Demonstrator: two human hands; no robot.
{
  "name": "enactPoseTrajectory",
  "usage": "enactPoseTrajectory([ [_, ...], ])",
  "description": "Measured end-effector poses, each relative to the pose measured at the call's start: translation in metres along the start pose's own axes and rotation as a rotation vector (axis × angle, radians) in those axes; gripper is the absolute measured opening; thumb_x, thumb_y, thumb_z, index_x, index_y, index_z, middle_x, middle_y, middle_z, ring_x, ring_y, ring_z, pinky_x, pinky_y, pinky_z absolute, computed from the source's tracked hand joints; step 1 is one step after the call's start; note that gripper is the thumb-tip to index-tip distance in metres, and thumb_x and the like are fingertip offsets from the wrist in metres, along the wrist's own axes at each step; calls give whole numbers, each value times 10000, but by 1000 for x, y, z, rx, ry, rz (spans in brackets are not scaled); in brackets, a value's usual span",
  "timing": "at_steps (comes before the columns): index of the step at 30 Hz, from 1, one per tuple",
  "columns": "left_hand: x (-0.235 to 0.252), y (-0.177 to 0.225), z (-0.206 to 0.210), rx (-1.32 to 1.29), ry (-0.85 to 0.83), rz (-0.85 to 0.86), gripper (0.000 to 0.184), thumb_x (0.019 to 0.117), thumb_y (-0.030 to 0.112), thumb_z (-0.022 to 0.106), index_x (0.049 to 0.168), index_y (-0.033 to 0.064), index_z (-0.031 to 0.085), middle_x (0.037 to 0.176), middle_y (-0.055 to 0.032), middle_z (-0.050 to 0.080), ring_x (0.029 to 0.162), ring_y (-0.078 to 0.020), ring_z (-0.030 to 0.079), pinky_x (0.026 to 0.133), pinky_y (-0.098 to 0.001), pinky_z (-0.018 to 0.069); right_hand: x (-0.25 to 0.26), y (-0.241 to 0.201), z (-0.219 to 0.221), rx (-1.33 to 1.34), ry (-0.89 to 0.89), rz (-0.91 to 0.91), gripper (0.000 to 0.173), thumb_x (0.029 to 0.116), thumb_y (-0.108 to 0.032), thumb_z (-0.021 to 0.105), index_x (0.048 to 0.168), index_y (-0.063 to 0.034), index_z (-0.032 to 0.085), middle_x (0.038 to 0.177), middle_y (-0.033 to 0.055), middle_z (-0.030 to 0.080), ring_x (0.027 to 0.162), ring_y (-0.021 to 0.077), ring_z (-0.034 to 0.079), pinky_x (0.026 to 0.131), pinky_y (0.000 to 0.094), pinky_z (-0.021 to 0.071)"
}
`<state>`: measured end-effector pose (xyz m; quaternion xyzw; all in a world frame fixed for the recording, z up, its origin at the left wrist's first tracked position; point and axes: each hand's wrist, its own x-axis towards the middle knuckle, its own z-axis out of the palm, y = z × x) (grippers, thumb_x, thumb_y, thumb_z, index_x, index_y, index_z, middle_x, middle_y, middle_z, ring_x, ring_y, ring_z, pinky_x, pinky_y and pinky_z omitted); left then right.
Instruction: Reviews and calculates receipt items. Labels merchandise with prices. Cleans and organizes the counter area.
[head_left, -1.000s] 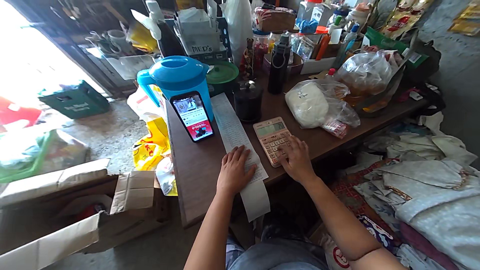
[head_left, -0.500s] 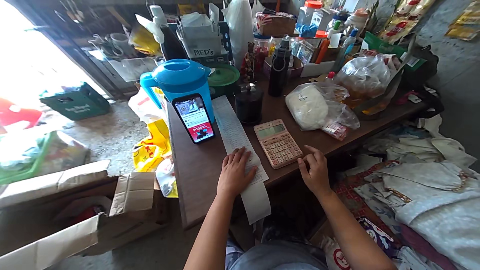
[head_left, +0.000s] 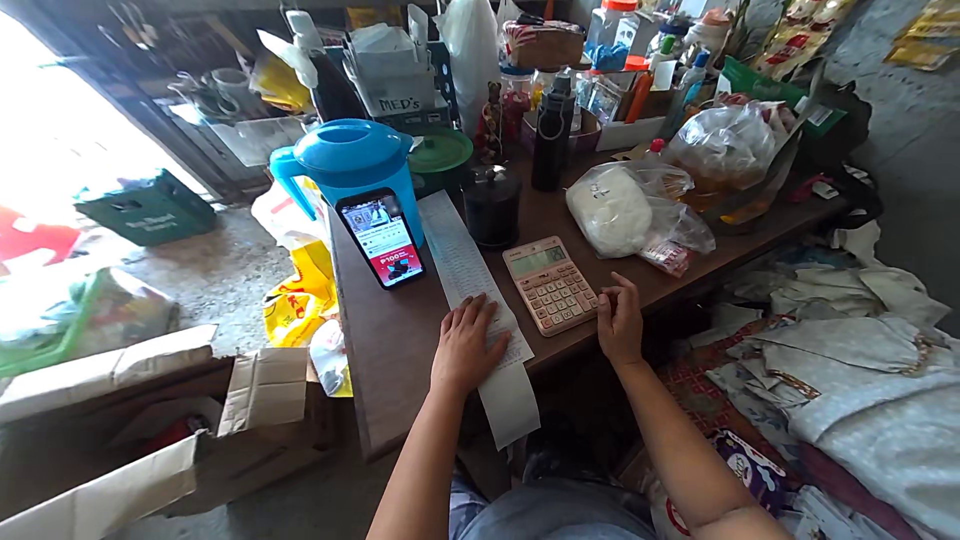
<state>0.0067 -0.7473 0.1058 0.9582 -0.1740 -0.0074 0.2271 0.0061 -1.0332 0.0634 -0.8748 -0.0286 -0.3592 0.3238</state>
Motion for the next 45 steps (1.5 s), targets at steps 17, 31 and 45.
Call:
enactPoseTrajectory([
  [17,0,1,-1,-6,-19,-12,591,1029,506,482,1493,141,518,1623,-85,384,1529,-277,288,1235,-525,177,-2,1,-1,-43,-24,-38,301,1037,-130,436,1070,79,650,1313,237,639,1144,328,679,961,439,561],
  [31,0,0,1,1,7,4,590,1023,503,492,1477,128,536,1605,-101,412,1516,-301,316,1226,-540,199,4,-3,-7,1,-132,-49,309,1061,-189,516,1038,19,743,1376,215,611,1131,335,676,955,467,558],
  [45,0,0,0,6,-12,-10,596,1026,521,470,1489,149,523,1618,-84,394,1524,-283,300,1232,-525,188,3,-52,5,-65,-271,-229,310,1042,-302,561,962,-105,787,1487,127,563,1403,357,495,1163,676,299],
])
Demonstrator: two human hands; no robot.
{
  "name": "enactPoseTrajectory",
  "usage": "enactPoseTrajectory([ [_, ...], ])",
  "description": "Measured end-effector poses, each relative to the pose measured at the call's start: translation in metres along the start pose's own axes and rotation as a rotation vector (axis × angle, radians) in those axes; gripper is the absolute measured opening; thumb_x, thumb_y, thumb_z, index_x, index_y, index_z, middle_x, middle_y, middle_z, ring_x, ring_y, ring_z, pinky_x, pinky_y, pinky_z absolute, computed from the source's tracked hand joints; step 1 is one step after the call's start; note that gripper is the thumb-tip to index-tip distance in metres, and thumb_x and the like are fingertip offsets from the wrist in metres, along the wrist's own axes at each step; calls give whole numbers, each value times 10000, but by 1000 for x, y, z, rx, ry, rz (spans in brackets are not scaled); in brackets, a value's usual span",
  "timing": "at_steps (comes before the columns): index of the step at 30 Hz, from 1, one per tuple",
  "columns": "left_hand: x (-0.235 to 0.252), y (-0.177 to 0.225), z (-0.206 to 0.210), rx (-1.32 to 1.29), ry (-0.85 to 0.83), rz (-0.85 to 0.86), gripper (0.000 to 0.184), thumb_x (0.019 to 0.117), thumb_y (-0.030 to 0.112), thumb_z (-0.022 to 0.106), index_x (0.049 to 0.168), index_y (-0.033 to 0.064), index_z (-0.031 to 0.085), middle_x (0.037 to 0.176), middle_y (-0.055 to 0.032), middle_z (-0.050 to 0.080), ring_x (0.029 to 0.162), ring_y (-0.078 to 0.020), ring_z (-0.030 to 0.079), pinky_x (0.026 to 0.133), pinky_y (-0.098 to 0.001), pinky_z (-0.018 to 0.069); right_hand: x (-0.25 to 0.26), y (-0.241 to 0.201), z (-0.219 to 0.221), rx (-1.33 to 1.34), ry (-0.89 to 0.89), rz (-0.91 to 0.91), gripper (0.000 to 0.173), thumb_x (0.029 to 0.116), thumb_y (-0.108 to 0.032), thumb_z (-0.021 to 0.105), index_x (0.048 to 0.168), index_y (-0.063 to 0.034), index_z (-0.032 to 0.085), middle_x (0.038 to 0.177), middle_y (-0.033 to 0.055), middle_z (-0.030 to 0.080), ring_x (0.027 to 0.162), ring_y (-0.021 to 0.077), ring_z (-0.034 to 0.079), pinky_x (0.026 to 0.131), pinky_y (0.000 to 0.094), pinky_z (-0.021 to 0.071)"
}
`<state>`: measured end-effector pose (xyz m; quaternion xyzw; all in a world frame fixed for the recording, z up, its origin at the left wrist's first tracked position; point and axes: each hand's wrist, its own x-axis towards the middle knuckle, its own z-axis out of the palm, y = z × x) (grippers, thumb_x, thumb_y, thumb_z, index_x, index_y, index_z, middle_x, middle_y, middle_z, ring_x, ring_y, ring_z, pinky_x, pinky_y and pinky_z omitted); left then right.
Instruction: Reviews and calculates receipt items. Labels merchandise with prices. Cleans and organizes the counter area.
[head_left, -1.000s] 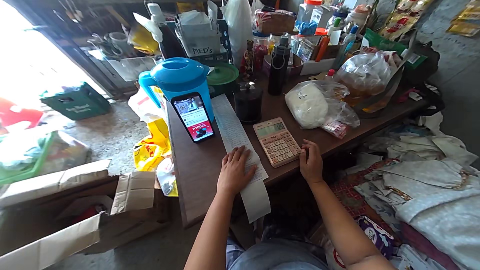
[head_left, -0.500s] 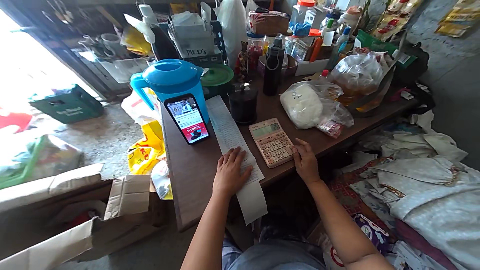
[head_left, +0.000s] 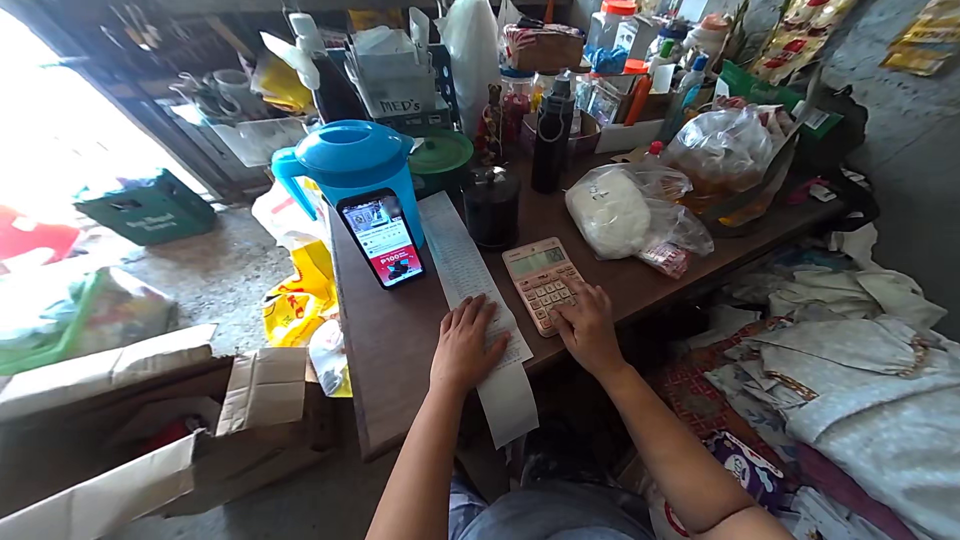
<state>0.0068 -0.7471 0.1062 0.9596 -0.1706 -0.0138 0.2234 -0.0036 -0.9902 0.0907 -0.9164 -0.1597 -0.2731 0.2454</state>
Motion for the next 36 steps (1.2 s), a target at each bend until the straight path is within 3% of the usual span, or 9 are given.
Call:
enactPoseTrajectory([
  [7,0,-1,1,-10,1,6,588,1027,510,479,1484,143,529,1618,-85,394,1524,-287,301,1230,-538,195,-14,4,-4,-12,30,-66,326,1041,-286,535,967,-100,792,1372,124,655,1346,364,554,1135,660,350],
  [11,0,1,0,-13,-11,-3,595,1029,512,477,1489,137,521,1623,-84,387,1530,-279,290,1235,-528,184,0,2,-4,2,5,-51,325,1036,-274,543,933,-78,781,1413,134,624,1383,362,519,1155,666,317],
  [18,0,0,-1,-4,-10,-5,593,1030,521,471,1486,146,526,1621,-78,391,1528,-273,294,1236,-520,181,20,3,0,-15,-48,1,279,1023,-269,590,996,-80,794,1435,132,608,1395,380,500,1158,667,305],
  [20,0,1,-1,-10,-16,-5,590,1029,516,479,1486,146,525,1624,-79,387,1532,-274,285,1236,-519,183,15,6,-4,19,-25,21,297,1034,-269,568,1003,-65,781,1442,136,598,1387,369,509,1152,638,340],
  [24,0,0,0,-23,-8,-5,587,1027,505,492,1488,143,523,1626,-80,382,1532,-273,283,1235,-522,185,2,11,-14,141,-65,210,487,1057,-396,498,1321,-10,635,1564,221,430,1389,363,499,1099,511,463],
  [26,0,0,0,-19,-13,-8,585,1027,500,498,1490,144,519,1627,-82,378,1532,-273,281,1236,-523,182,-1,13,-18,208,-63,254,496,1064,-352,497,1396,10,568,1585,234,392,1404,341,489,1097,468,476],
  [28,0,0,1,-18,-1,1,581,1026,493,502,1489,142,522,1622,-86,386,1530,-279,287,1234,-528,185,-2,16,-21,225,-37,253,406,1064,-236,489,1360,27,577,1573,231,409,1394,321,503,1088,439,484],
  [31,0,0,1,-21,6,3,579,1027,489,504,1488,139,521,1619,-88,390,1529,-278,288,1231,-531,190,-3,20,-24,200,-22,219,268,1029,-87,491,1202,49,644,1521,223,473,1289,292,595,1006,413,544],
  [36,0,-1,1,-12,9,8,593,1028,501,495,1490,130,520,1618,-97,392,1527,-294,294,1228,-543,199,-11,20,-22,78,-1,109,324,1041,-204,466,1043,4,713,1469,187,551,1290,344,586,1041,524,493],
])
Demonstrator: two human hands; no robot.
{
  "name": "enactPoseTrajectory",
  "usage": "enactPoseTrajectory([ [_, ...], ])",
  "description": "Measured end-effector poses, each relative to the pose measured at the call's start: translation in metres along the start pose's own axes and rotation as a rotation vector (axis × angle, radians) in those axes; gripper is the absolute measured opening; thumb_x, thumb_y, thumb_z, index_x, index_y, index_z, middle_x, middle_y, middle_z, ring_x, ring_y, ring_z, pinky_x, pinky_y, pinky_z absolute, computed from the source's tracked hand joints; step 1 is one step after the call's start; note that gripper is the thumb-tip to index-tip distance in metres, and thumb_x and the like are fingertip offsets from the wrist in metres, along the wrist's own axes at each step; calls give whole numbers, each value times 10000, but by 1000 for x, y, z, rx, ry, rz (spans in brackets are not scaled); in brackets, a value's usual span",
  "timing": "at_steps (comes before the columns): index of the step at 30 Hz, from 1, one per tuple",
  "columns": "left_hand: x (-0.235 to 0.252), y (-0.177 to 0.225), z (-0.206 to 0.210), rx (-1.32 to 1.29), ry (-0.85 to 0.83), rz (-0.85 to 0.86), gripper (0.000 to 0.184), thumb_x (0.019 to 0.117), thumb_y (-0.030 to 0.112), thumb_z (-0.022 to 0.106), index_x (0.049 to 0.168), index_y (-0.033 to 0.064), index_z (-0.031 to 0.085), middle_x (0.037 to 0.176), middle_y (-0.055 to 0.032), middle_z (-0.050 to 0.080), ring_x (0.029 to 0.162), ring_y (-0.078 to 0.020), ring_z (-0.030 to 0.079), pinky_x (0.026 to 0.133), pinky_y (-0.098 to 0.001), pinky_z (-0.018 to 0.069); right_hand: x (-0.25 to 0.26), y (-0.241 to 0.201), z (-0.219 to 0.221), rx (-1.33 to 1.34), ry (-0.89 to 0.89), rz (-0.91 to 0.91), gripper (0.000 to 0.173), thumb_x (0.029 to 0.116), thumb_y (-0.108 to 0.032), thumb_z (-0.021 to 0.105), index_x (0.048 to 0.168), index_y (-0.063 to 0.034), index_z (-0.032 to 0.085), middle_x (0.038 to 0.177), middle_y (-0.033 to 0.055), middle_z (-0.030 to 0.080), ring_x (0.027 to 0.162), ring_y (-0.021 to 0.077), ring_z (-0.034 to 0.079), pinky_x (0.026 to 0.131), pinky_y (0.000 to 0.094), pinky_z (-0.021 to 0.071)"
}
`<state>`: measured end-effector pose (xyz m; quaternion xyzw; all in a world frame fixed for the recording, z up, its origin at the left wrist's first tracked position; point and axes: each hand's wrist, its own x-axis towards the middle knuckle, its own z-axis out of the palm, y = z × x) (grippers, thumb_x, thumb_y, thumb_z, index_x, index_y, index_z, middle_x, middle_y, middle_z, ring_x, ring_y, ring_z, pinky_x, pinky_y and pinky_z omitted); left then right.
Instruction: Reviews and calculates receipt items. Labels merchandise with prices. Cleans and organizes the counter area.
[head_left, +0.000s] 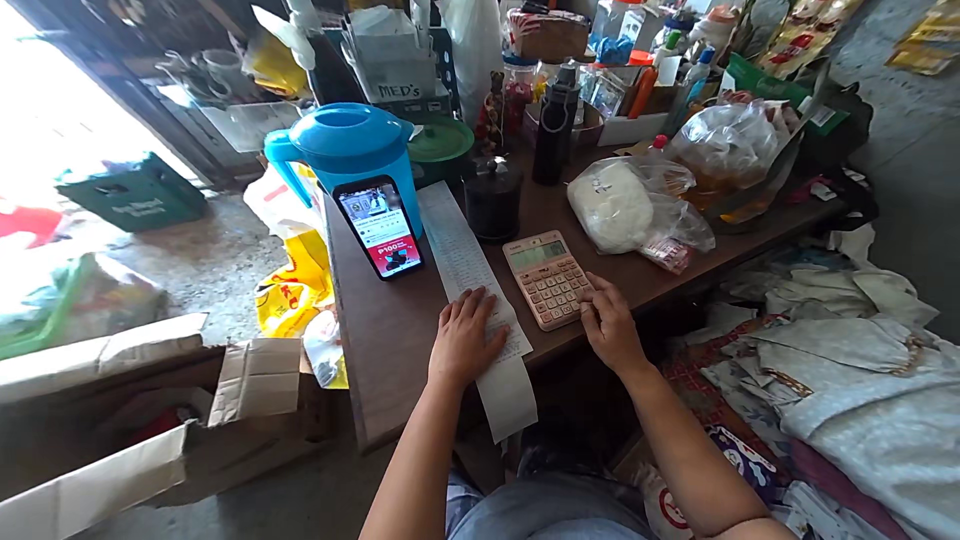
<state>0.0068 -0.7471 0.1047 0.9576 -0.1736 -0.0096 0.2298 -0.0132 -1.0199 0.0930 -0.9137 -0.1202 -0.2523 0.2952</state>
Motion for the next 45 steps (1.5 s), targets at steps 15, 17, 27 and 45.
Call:
enactPoseTrajectory([
  [15,1,-1,-1,1,-12,-8,600,1029,520,478,1496,143,513,1627,-85,380,1529,-276,292,1235,-525,190,43,-21,25,-176,-138,-105,321,1050,-314,532,1106,-107,770,1502,150,542,1451,387,427,1154,689,285],
  [17,0,-1,0,-4,-3,-2,597,1027,514,489,1488,137,522,1621,-91,389,1526,-276,298,1231,-528,195,39,-18,21,-165,-76,-111,311,1045,-282,539,1042,-75,771,1468,143,574,1425,373,467,1146,673,318],
  [27,1,-1,0,-2,1,-2,591,1026,516,485,1481,141,530,1621,-79,391,1526,-276,297,1230,-527,189,19,-2,-3,-150,39,-26,341,1044,-256,515,974,-32,763,1410,160,622,1371,382,528,1132,626,374],
  [45,0,4,-6,-1,-14,-11,591,1019,499,495,1487,140,525,1605,-98,415,1512,-302,326,1233,-522,198,9,19,8,60,216,183,303,1043,-103,466,1037,110,681,1226,258,673,1084,323,695,957,405,561],
])
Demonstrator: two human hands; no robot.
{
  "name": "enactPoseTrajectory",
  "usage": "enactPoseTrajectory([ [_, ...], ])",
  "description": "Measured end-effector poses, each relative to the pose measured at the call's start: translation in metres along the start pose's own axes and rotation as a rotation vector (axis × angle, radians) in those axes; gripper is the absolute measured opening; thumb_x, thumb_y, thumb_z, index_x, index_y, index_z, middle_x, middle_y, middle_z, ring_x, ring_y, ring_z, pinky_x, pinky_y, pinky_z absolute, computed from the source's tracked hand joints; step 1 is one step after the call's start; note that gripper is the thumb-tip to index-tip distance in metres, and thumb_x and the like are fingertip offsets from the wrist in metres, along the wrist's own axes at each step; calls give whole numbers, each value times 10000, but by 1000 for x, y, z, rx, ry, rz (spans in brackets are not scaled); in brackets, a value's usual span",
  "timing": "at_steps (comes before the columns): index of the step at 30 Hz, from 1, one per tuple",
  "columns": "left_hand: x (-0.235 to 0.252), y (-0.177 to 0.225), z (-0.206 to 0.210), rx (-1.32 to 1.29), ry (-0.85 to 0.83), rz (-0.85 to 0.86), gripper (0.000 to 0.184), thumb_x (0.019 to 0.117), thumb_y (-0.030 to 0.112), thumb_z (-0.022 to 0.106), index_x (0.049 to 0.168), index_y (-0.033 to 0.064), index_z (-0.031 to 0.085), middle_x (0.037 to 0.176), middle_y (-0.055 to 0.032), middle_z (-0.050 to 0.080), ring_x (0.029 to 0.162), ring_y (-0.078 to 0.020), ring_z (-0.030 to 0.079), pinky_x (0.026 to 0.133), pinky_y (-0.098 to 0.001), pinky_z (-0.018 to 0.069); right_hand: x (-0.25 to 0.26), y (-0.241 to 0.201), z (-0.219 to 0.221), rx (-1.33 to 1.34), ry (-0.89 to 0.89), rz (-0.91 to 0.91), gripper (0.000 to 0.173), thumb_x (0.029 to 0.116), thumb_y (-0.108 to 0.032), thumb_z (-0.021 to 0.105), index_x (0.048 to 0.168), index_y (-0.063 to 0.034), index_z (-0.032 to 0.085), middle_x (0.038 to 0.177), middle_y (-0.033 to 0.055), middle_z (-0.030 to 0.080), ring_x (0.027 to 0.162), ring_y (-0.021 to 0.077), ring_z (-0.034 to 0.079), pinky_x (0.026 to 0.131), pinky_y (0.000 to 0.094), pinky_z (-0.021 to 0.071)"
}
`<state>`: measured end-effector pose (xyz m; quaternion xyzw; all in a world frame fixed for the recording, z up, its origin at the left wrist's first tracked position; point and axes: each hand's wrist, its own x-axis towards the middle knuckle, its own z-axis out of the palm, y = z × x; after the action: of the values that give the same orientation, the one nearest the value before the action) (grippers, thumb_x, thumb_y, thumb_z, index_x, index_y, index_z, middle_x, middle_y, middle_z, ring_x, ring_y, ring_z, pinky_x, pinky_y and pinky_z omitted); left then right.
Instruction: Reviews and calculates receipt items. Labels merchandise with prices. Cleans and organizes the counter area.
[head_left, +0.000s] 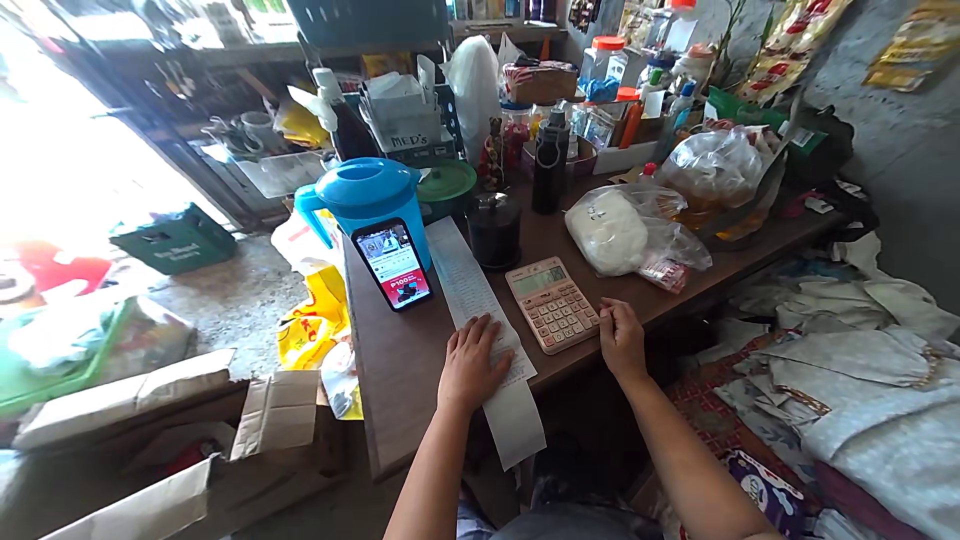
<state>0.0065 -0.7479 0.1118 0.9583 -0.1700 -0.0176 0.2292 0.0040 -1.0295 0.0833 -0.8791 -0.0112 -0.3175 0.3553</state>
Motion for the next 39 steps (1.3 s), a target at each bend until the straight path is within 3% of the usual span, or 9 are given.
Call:
enactPoseTrajectory([
  [8,-1,1,-1,6,-3,-4,583,1022,488,488,1492,145,520,1616,-86,400,1523,-289,307,1238,-508,190,-2,1,2,-20,-9,-39,315,1041,-122,461,1082,113,666,1230,264,668,1088,334,693,952,404,564],
  [14,-1,2,-4,-5,-15,-13,575,1023,470,506,1492,138,519,1617,-91,399,1524,-288,304,1242,-511,187,11,-11,-8,138,-76,173,268,1039,-107,512,1172,90,635,1233,226,677,1106,256,681,954,363,552],
  [19,0,-1,-1,-2,-8,-12,587,1018,489,506,1495,146,519,1617,-81,402,1523,-283,308,1239,-508,194,14,-40,8,-24,-240,-116,275,1014,-197,561,1072,-5,749,1332,175,662,1274,360,600,1093,516,458],
  [21,0,0,-2,-4,-9,-14,591,1014,495,513,1495,150,521,1614,-79,406,1521,-282,312,1238,-512,200,16,-51,21,-96,-259,-231,280,1018,-215,558,1093,-37,762,1334,152,673,1297,375,590,1115,554,433],
  [26,-1,1,-6,-1,-38,-41,589,1020,492,506,1508,162,507,1628,-65,385,1533,-262,287,1250,-492,181,16,-72,46,-203,-361,-265,311,1041,-263,539,1112,-72,773,1380,146,647,1346,397,546,1161,605,358],
  [29,-1,2,-6,-19,-23,-32,589,1014,488,521,1499,155,518,1624,-72,392,1529,-266,295,1249,-496,185,1,-80,52,-113,-231,-406,347,1034,-312,518,1151,-108,774,1355,142,666,1307,404,583,1126,665,373],
  [33,-4,7,-9,-29,-48,-40,560,973,325,582,1489,116,522,1629,-77,380,1536,-268,275,1251,-500,167,-28,-88,64,49,-163,-592,430,1049,-374,460,1280,-97,695,1352,132,665,1303,333,601,1113,571,432],
  [35,-4,8,-9,-10,-65,-44,549,960,236,588,1487,100,521,1633,-74,373,1538,-262,270,1251,-494,167,-35,-88,68,111,-212,-607,431,1043,-359,495,1323,-73,654,1368,137,646,1298,280,603,1114,446,470],
  [39,-5,4,-3,-28,-10,-12,476,1059,286,407,1485,115,531,1609,-89,415,1526,-278,304,1246,-498,189,-34,-92,63,216,-327,-453,474,1041,-278,528,1390,40,569,1416,230,586,1312,316,593,1085,393,500],
])
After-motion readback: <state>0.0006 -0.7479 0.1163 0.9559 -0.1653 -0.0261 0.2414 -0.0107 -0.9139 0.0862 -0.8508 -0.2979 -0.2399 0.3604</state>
